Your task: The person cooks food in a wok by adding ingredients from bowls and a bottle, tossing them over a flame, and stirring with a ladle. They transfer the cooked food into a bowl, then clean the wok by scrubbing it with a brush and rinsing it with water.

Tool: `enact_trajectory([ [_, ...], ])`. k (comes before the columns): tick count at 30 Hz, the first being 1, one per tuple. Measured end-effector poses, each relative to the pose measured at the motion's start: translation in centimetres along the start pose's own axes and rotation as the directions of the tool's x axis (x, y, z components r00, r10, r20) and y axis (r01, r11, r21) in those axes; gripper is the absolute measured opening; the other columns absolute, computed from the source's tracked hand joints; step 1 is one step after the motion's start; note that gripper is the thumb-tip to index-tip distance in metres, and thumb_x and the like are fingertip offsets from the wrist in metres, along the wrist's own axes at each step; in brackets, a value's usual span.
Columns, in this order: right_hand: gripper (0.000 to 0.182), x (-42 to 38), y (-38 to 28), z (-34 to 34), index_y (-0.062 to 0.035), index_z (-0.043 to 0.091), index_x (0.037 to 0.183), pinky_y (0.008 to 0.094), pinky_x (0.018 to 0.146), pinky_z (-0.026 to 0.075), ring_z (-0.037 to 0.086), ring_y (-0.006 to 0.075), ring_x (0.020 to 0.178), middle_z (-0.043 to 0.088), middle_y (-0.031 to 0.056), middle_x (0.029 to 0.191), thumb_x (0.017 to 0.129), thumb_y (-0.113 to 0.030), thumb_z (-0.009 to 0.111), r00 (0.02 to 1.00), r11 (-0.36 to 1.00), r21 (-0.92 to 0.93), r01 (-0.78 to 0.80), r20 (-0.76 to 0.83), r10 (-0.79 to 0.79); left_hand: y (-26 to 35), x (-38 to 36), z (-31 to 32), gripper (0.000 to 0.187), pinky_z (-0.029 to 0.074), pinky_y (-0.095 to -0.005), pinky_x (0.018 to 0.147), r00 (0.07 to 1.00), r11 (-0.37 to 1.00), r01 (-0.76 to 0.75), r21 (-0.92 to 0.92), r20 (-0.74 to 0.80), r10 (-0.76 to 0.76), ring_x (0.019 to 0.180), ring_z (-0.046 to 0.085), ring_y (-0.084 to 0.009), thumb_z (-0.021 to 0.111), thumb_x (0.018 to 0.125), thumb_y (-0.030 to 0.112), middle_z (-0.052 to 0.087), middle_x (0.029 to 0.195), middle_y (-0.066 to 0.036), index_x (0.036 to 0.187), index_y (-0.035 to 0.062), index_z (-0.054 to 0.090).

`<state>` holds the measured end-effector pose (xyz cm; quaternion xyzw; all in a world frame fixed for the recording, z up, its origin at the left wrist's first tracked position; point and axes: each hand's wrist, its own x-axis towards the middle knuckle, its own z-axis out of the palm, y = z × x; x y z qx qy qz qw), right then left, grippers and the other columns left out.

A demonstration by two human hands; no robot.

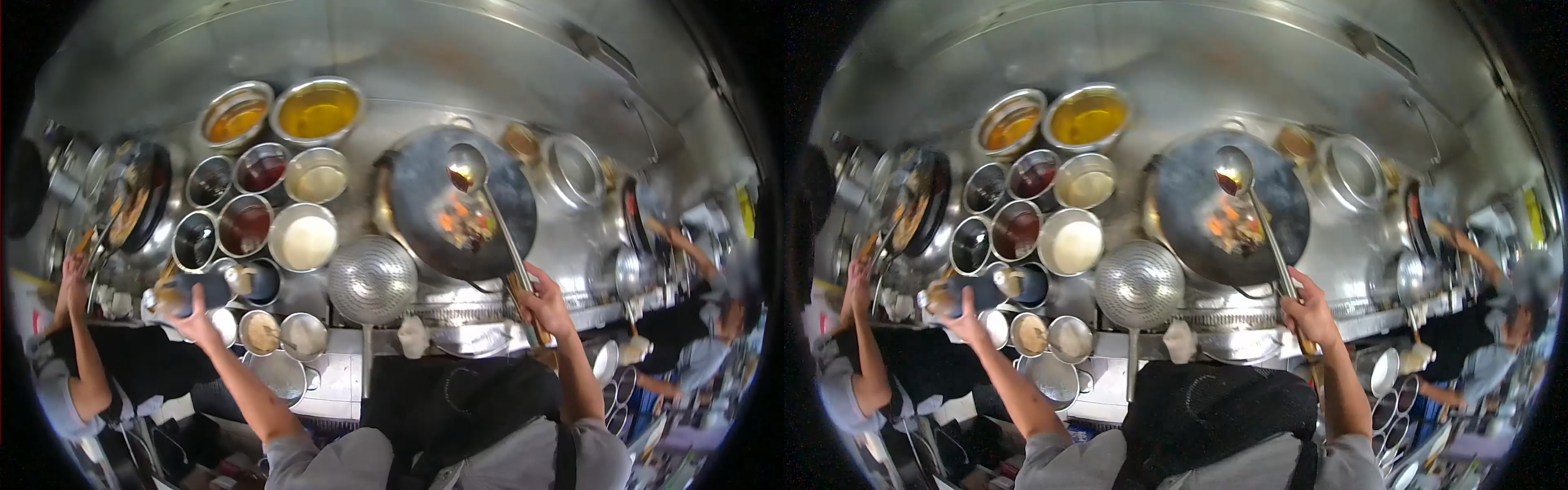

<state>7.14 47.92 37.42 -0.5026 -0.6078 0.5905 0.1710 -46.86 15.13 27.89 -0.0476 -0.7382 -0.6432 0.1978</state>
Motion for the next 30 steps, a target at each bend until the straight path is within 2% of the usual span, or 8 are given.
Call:
enact_trajectory([
  [5,0.06,-1.2,4.8,-2.8,0.001,0.043,0.142,0.042,0.07,0.056,0.071,0.0344,0.076,0.067,0.0315,0.091,0.085,-0.004,0.063,0.978,0.789,-0.597,0.149,-0.026,-0.205,6.0,-2.2,-2.7,0.075,0.049,-0.0412,0.098,0.962,0.931,0.007,-0.366,0.258,0.094,0.111,0.059,-0.0268,0.08,0.081,0.018,0.056,0.128,-0.017,0.142,-0.0004,0.039],
  [8,0.06,-2.7,8.0,-4.0,0.0019,0.044,0.142,0.0445,0.075,0.056,0.07,0.0421,0.08,0.069,0.0289,0.092,0.086,-0.006,0.063,0.908,0.714,-0.581,0.39,0.114,-0.402,9.2,-4.8,-2.2,0.085,0.05,-0.0427,0.098,0.775,0.888,0.215,-0.406,0.624,0.097,0.111,0.061,-0.03,0.08,0.078,0.031,0.057,0.126,-0.017,0.144,0.0024,0.036],
  [9,0.058,-3.9,4.2,-4.1,-0.0016,0.046,0.141,0.0459,0.076,0.055,0.068,0.0437,0.081,0.068,0.0286,0.095,0.086,-0.007,0.062,0.983,0.935,-0.331,-0.13,0.079,0.165,9.7,-5.9,-1.4,0.087,0.051,-0.0426,0.097,0.727,0.89,0.26,-0.375,0.682,0.076,0.111,0.061,-0.0296,0.08,0.077,0.028,0.057,0.126,-0.017,0.146,0.003,0.035],
  [12,0.057,-1.8,7.9,-6.6,-0.0055,0.047,0.142,0.0455,0.073,0.054,0.068,0.0424,0.078,0.067,0.0293,0.094,0.087,-0.009,0.063,0.988,0.872,-0.468,0.147,0.102,-0.112,11.4,-9.8,2.8,0.083,0.05,-0.0366,0.094,0.553,0.934,0.343,-0.105,0.826,-0.111,0.107,0.061,-0.0243,0.08,0.075,0.025,0.058,0.123,-0.014,0.143,-0.001,0.039],
  [14,0.057,-1.2,10.7,-7.8,-0.0051,0.046,0.142,0.0425,0.069,0.052,0.067,0.0408,0.072,0.066,0.0276,0.082,0.088,-0.01,0.064,0.903,0.758,-0.506,0.412,0.117,-0.413,13.9,-12.7,7.2,0.089,0.049,-0.0367,0.093,0.297,0.942,0.295,0.161,0.922,-0.25,0.111,0.059,-0.0223,0.082,0.073,0.025,0.058,0.124,-0.013,0.146,0.0016,0.037],
  [20,0.058,-6.1,8.0,-14.0,-0.0017,0.046,0.143,0.0353,0.056,0.05,0.062,0.0203,0.057,0.064,0.0136,0.07,0.089,-0.006,0.063,0.971,0.96,-0.23,0.158,0.215,-0.109,18.0,-24.3,23.9,0.089,0.052,-0.0362,0.085,-0.461,0.889,-0.2,0.411,0.762,-0.456,0.103,0.064,-0.0225,0.084,0.066,0.045,0.06,0.123,-0.015,0.137,0.0037,0.05],
  [26,0.058,-5.6,9.5,-15.8,-0.0045,0.047,0.144,0.0273,0.049,0.047,0.056,0.0091,0.054,0.061,0.0033,0.071,0.088,-0.004,0.064,0.957,0.988,0.154,-0.007,0.286,-0.038,18.5,-32.2,28.5,0.085,0.053,-0.0377,0.085,-0.427,0.848,-0.196,0.493,0.735,-0.526,0.098,0.065,-0.0232,0.083,0.069,0.045,0.063,0.118,-0.014,0.136,0.0043,0.05],
  [30,0.059,-2.4,10.4,-15.6,-0.0052,0.047,0.144,0.0336,0.054,0.05,0.06,0.0177,0.056,0.065,0.0166,0.081,0.087,-0.006,0.063,0.98,0.972,-0.184,0.149,0.16,-0.12,16.8,-30.4,24.2,0.095,0.049,-0.0407,0.096,-0.361,0.892,0.126,0.435,0.857,-0.367,0.111,0.06,-0.0233,0.085,0.071,0.038,0.058,0.125,-0.012,0.145,0.0043,0.037],
])
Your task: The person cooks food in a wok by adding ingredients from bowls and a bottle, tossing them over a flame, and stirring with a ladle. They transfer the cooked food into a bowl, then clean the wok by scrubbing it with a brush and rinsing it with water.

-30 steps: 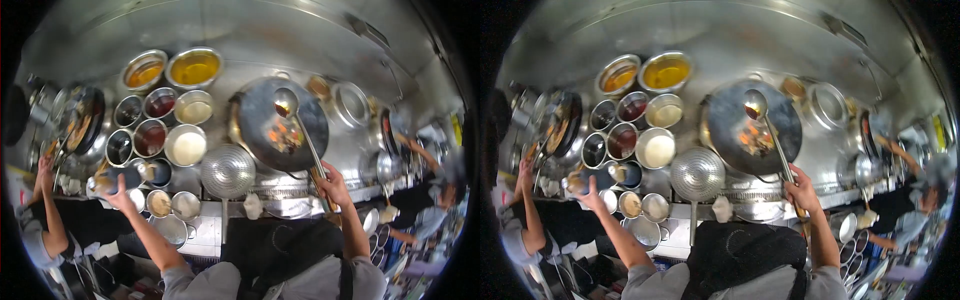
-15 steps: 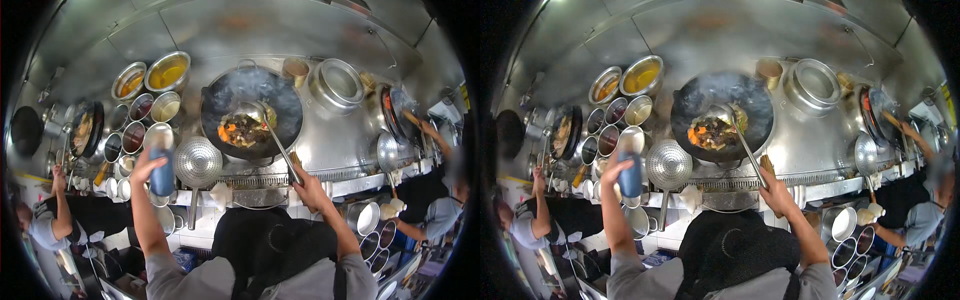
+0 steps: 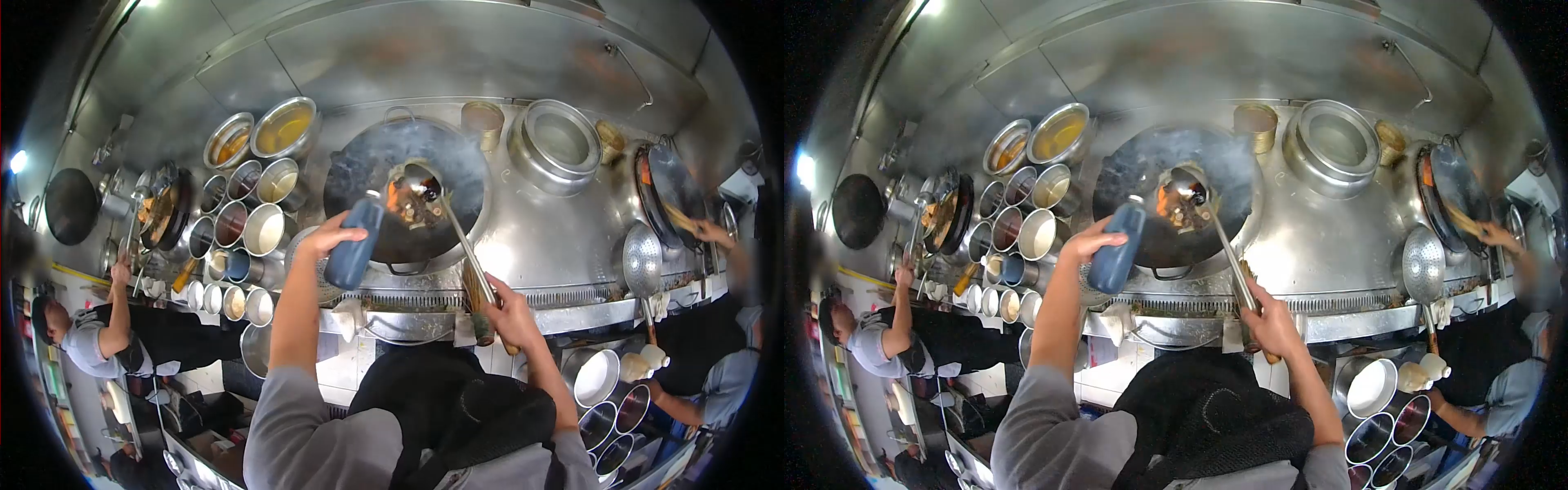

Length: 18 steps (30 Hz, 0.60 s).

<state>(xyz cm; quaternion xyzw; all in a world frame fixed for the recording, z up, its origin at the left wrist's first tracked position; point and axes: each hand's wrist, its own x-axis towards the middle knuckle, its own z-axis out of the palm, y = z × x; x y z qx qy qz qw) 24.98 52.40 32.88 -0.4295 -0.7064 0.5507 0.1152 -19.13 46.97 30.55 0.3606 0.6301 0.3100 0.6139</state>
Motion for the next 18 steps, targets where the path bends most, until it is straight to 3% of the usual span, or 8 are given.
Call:
enact_trajectory([
  [1,0.06,1.2,0.8,0.2,-0.0035,0.046,0.143,0.0408,0.065,0.052,0.065,0.0323,0.064,0.065,0.0275,0.089,0.086,-0.006,0.061,0.998,0.996,-0.078,0.045,-0.047,-0.049,-1.2,-1.9,0.0,0.095,0.049,-0.0404,0.097,0.984,0.989,-0.115,-0.094,-0.145,0.1,0.112,0.06,-0.0233,0.085,0.071,0.034,0.058,0.126,-0.012,0.146,0.0044,0.036],
  [6,0.062,4.2,2.2,1.0,0.0004,0.042,0.144,0.0472,0.077,0.051,0.063,0.0496,0.081,0.063,0.0325,0.084,0.084,-0.003,0.058,0.94,0.829,-0.501,0.248,-0.083,-0.331,-7.3,-12.2,-1.8,0.094,0.049,-0.0355,0.095,0.731,0.818,-0.54,-0.198,-0.591,0.34,0.11,0.06,-0.0197,0.085,0.072,0.013,0.057,0.125,-0.009,0.15,0.006,0.032],
  [9,0.06,3.4,-1.4,1.4,-0.0004,0.042,0.144,0.0433,0.065,0.053,0.065,0.0389,0.065,0.064,0.0236,0.075,0.087,-0.004,0.059,0.969,0.906,-0.354,0.231,0.0,-0.247,-10.0,-18.4,-3.2,0.088,0.049,-0.034,0.093,0.521,0.804,-0.589,-0.082,-0.799,0.3,0.105,0.06,-0.0192,0.084,0.072,0.009,0.059,0.12,-0.007,0.146,0.0062,0.037],
  [11,0.057,4.8,-3.3,1.3,-0.0026,0.043,0.145,0.0357,0.051,0.049,0.059,0.0215,0.052,0.063,0.012,0.072,0.091,-0.004,0.06,0.964,0.915,0.337,-0.223,0.216,0.156,-10.4,-21.8,-3.7,0.082,0.049,-0.0339,0.091,0.394,0.805,-0.591,-0.053,-0.889,0.231,0.101,0.06,-0.0195,0.084,0.073,0.01,0.059,0.118,-0.008,0.143,0.0056,0.04],
  [14,0.057,7.8,-0.3,4.3,-0.0043,0.043,0.147,0.029,0.045,0.044,0.052,0.0098,0.049,0.06,0.0052,0.072,0.093,-0.005,0.061,0.983,0.888,0.426,-0.171,0.128,0.128,-11.8,-25.7,-6.0,0.077,0.05,-0.0334,0.089,0.2,0.794,-0.607,0.047,-0.957,0.209,0.1,0.06,-0.0194,0.083,0.075,0.01,0.059,0.117,-0.009,0.14,0.0028,0.042],
  [16,0.06,6.8,0.7,5.9,-0.0045,0.041,0.148,0.0294,0.047,0.046,0.055,0.0119,0.052,0.062,0.0073,0.074,0.092,-0.004,0.061,0.994,0.989,0.117,-0.086,0.075,0.077,-12.4,-27.6,-7.8,0.072,0.049,-0.0329,0.089,0.011,0.805,-0.559,0.2,-0.969,0.248,0.1,0.06,-0.0186,0.081,0.078,0.009,0.059,0.116,-0.009,0.139,0.0013,0.043],
  [17,0.06,5.7,1.3,6.5,-0.0045,0.041,0.149,0.028,0.048,0.045,0.055,0.0106,0.054,0.061,0.0058,0.074,0.092,-0.004,0.061,0.969,0.91,-0.351,0.22,-0.027,-0.245,-13.1,-28.4,-9.0,0.07,0.049,-0.0328,0.089,-0.054,0.806,-0.533,0.257,-0.961,0.271,0.1,0.06,-0.0183,0.081,0.079,0.009,0.059,0.115,-0.009,0.138,0.0012,0.043],
  [18,0.061,4.8,1.1,7.1,-0.0045,0.04,0.149,0.0266,0.049,0.044,0.054,0.0093,0.055,0.06,0.0044,0.074,0.092,-0.003,0.061,0.83,0.543,-0.74,0.397,0.038,-0.556,-13.9,-29.2,-10.3,0.068,0.049,-0.0327,0.089,-0.117,0.805,-0.503,0.314,-0.948,0.297,0.1,0.06,-0.0181,0.081,0.08,0.01,0.06,0.115,-0.009,0.137,0.0011,0.044],
])
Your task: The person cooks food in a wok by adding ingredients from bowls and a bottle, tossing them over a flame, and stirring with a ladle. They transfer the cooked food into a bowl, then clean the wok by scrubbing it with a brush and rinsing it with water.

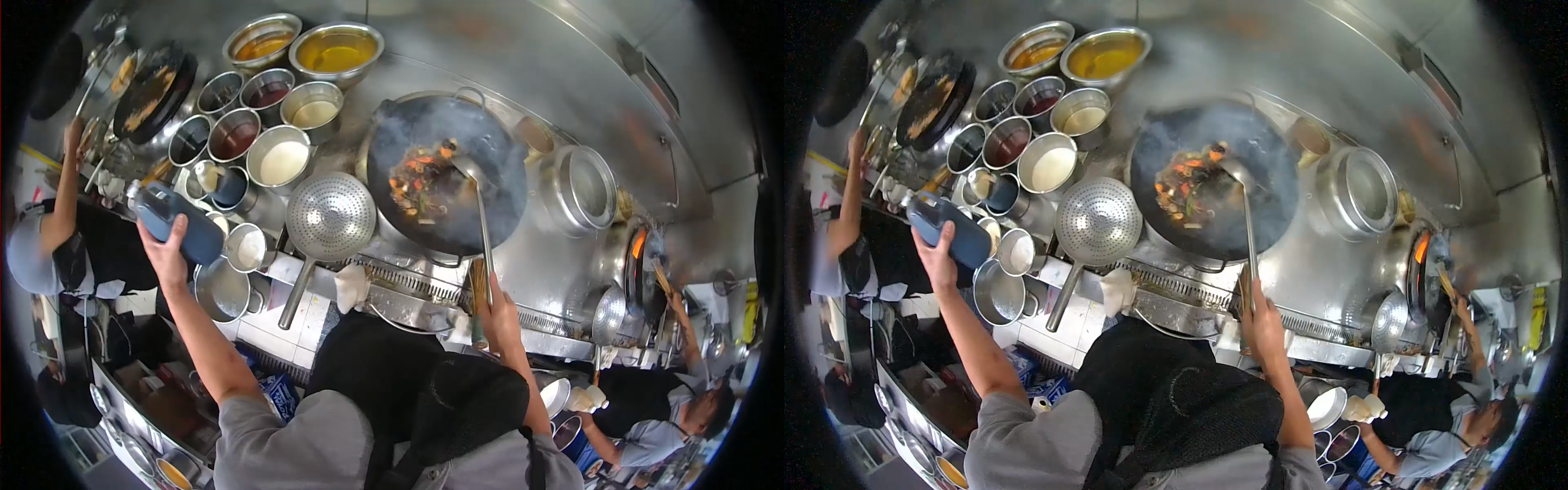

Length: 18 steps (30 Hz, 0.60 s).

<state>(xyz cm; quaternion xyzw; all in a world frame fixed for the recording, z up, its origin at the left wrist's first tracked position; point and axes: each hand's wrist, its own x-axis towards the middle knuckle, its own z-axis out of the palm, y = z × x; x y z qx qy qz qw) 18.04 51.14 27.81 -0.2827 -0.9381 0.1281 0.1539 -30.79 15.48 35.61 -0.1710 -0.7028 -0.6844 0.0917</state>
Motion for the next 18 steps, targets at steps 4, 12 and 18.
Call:
enact_trajectory([
  [4,0.06,1.1,-5.7,-3.6,-0.0012,0.041,0.148,0.0285,0.047,0.043,0.053,0.0102,0.051,0.058,0.004,0.072,0.091,-0.004,0.061,0.845,0.725,0.442,-0.529,0.354,0.401,-2.5,4.2,-2.3,0.07,0.048,-0.0337,0.092,0.979,1.0,-0.009,0.023,-0.202,0.013,0.103,0.059,-0.0196,0.083,0.079,0.009,0.058,0.118,-0.01,0.136,0.0007,0.044],
  [12,0.058,4.8,-7.3,-0.9,0.001,0.044,0.144,0.0311,0.061,0.051,0.06,0.0146,0.066,0.069,0.0146,0.085,0.091,-0.01,0.064,0.831,0.77,0.314,-0.555,0.168,0.53,-10.2,12.3,-3.1,0.095,0.047,-0.0344,0.095,0.931,0.97,0.029,0.243,-0.359,0.063,0.108,0.056,-0.0227,0.091,0.07,0.024,0.054,0.124,-0.018,0.14,-0.0078,0.035],
  [18,0.061,7.2,-6.9,-1.3,-0.0065,0.046,0.146,0.0303,0.057,0.05,0.06,0.013,0.063,0.069,0.015,0.095,0.086,0.001,0.059,0.718,0.687,0.215,-0.694,0.264,0.644,-13.4,14.8,-1.6,0.111,0.036,-0.0395,0.108,0.912,0.933,0.094,0.348,-0.406,0.06,0.123,0.049,-0.0297,0.093,0.064,0.032,0.047,0.135,-0.023,0.144,-0.0084,0.028],
])
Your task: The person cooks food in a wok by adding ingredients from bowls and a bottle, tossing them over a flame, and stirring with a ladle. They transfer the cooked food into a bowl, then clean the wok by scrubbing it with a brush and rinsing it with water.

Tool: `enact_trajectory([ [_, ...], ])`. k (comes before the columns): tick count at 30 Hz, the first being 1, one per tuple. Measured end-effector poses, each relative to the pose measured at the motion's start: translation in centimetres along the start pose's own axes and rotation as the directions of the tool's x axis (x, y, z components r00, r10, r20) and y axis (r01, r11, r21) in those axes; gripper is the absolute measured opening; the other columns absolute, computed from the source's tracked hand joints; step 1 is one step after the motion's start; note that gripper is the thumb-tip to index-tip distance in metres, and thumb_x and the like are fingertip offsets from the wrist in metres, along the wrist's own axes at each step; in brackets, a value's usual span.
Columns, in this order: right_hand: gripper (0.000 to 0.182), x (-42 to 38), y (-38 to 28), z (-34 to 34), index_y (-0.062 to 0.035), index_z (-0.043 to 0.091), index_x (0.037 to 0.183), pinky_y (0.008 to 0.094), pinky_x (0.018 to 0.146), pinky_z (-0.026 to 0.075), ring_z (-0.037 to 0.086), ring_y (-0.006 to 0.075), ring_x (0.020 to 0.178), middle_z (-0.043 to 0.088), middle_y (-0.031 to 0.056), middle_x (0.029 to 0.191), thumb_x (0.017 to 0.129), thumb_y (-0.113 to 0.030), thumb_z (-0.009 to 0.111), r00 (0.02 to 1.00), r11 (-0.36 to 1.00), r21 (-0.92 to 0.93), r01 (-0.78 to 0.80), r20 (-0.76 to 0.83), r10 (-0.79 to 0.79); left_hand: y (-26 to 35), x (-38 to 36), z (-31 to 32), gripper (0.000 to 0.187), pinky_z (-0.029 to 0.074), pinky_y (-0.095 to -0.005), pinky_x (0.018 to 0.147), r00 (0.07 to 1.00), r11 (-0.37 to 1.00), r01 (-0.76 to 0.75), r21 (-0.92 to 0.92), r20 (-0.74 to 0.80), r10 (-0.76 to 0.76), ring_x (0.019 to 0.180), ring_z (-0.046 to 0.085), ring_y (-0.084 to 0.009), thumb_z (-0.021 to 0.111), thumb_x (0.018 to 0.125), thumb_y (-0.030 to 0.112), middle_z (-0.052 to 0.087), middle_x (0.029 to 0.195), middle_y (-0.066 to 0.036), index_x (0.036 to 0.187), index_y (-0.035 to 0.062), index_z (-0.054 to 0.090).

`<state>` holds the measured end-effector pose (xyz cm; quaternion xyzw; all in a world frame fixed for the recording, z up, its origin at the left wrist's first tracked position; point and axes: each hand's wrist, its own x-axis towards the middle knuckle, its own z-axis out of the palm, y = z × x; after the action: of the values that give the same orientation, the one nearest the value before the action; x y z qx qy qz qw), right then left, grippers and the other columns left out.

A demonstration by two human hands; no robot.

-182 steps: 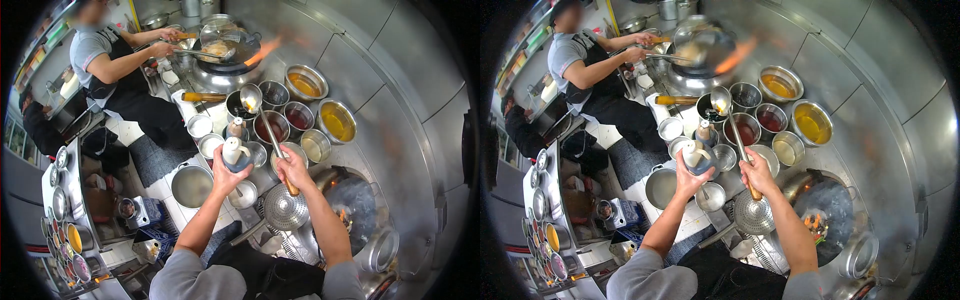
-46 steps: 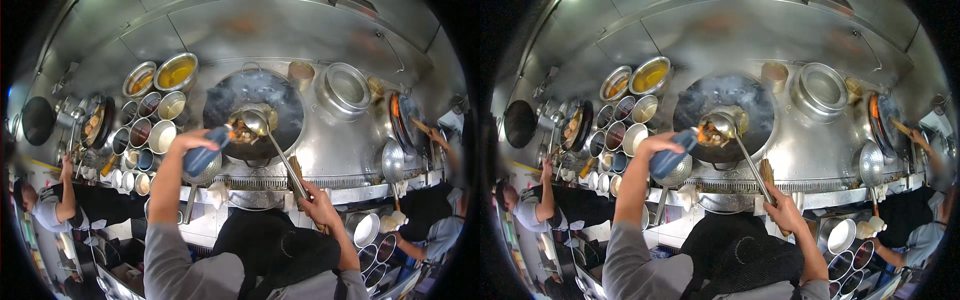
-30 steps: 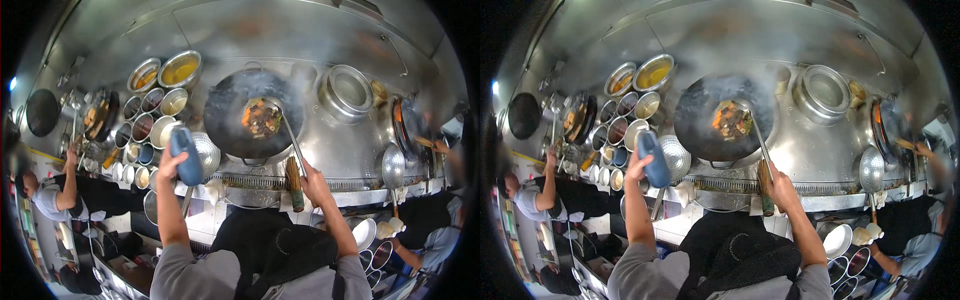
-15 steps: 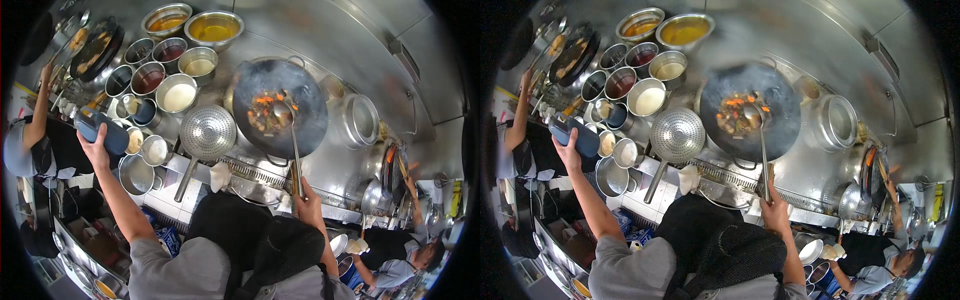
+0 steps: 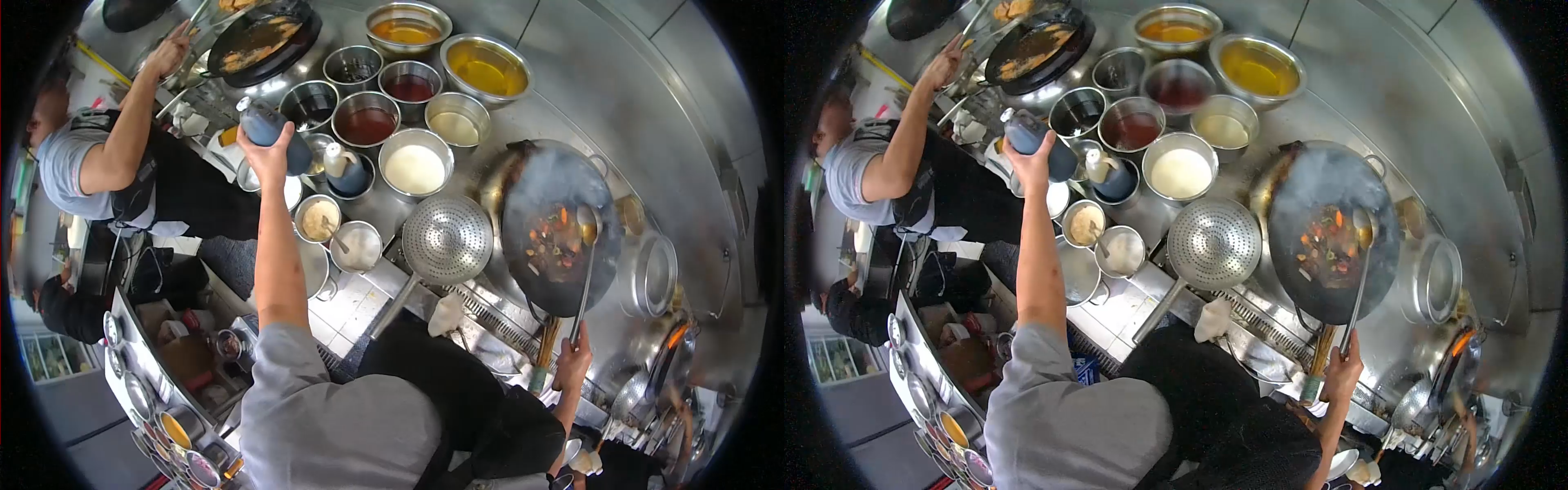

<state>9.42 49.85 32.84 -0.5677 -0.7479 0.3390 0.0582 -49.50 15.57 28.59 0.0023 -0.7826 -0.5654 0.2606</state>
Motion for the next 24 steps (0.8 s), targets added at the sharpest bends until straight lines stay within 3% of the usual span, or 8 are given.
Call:
enact_trajectory([
  [4,0.064,0.8,2.8,0.0,-0.0096,0.048,0.146,0.0313,0.053,0.045,0.054,0.0144,0.056,0.065,0.0129,0.087,0.084,0.001,0.06,0.981,0.984,0.093,0.151,0.106,-0.161,-3.0,0.3,2.9,0.103,0.039,-0.0389,0.105,0.991,0.972,-0.113,-0.208,0.05,0.125,0.119,0.049,-0.0283,0.094,0.063,0.028,0.046,0.132,-0.022,0.139,-0.0081,0.033],
  [6,0.066,0.4,4.7,-1.5,-0.0148,0.05,0.144,0.0388,0.061,0.049,0.06,0.0247,0.066,0.062,0.0143,0.087,0.081,0.003,0.06,0.9,0.852,-0.29,0.436,0.124,-0.418,-5.7,0.0,4.3,0.101,0.04,-0.0398,0.104,0.986,0.968,-0.093,-0.233,0.112,0.122,0.117,0.049,-0.0283,0.094,0.063,0.026,0.047,0.129,-0.02,0.137,-0.0077,0.035],
  [9,0.069,-2.5,4.3,-4.6,-0.0246,0.054,0.14,0.0492,0.073,0.051,0.062,0.0387,0.082,0.058,0.0168,0.086,0.077,0.003,0.058,0.929,0.766,-0.53,0.363,0.138,-0.344,-6.4,-2.0,5.0,0.102,0.04,-0.0417,0.104,0.98,0.989,-0.097,-0.112,0.161,0.114,0.119,0.05,-0.0311,0.095,0.062,0.026,0.046,0.131,-0.022,0.137,-0.0078,0.035],
  [13,0.066,-5.4,6.3,-7.6,-0.022,0.054,0.14,0.0465,0.07,0.053,0.063,0.0374,0.077,0.059,0.0178,0.086,0.079,0.002,0.06,0.911,0.712,-0.593,0.375,0.093,-0.402,-12.8,-3.0,4.8,0.096,0.037,-0.0437,0.107,0.954,0.978,-0.193,0.083,0.251,0.167,0.124,0.047,-0.0332,0.09,0.069,0.024,0.044,0.134,-0.024,0.139,-0.0073,0.034],
  [18,0.064,-6.7,9.1,-7.5,-0.0091,0.049,0.145,0.0371,0.066,0.053,0.066,0.0219,0.07,0.067,0.0229,0.1,0.083,0.006,0.058,0.994,0.983,-0.165,0.079,-0.058,-0.09,-4.1,-4.6,-0.6,0.082,0.031,-0.0435,0.111,0.991,0.991,0.053,-0.119,0.129,-0.038,0.132,0.041,-0.031,0.074,0.089,0.033,0.039,0.142,-0.025,0.145,-0.003,0.025],
  [20,0.063,-6.1,11.6,-6.5,-0.0043,0.044,0.147,0.0322,0.064,0.052,0.06,0.0159,0.069,0.069,0.0189,0.101,0.086,0.002,0.059,0.988,0.991,-0.051,0.121,-0.091,-0.125,-0.3,-6.4,-2.2,0.074,0.039,-0.0415,0.105,0.999,0.973,-0.033,-0.228,0.029,0.041,0.131,0.043,-0.0289,0.07,0.093,0.031,0.038,0.144,-0.023,0.144,-0.0021,0.027],
  [21,0.063,-5.6,11.6,-6.1,-0.0039,0.043,0.147,0.032,0.062,0.051,0.058,0.0152,0.066,0.068,0.0152,0.096,0.087,0.001,0.059,0.994,0.997,0.011,0.08,-0.073,-0.079,1.0,-7.4,-3.1,0.061,0.048,-0.0362,0.095,0.979,0.979,-0.204,0.024,0.007,0.204,0.125,0.049,-0.026,0.066,0.096,0.024,0.044,0.139,-0.02,0.14,-0.0022,0.035],
  [24,0.061,-3.3,9.1,-4.4,-0.0031,0.042,0.147,0.0317,0.058,0.05,0.056,0.0135,0.06,0.067,0.0095,0.087,0.088,-0.004,0.059,0.996,0.946,0.31,-0.091,0.046,0.081,6.8,-15.3,-3.0,0.036,0.05,-0.0316,0.089,0.921,0.976,-0.079,-0.202,0.36,0.149,0.11,0.058,-0.0222,0.061,0.096,0.009,0.058,0.12,-0.015,0.129,-0.0018,0.051],
])
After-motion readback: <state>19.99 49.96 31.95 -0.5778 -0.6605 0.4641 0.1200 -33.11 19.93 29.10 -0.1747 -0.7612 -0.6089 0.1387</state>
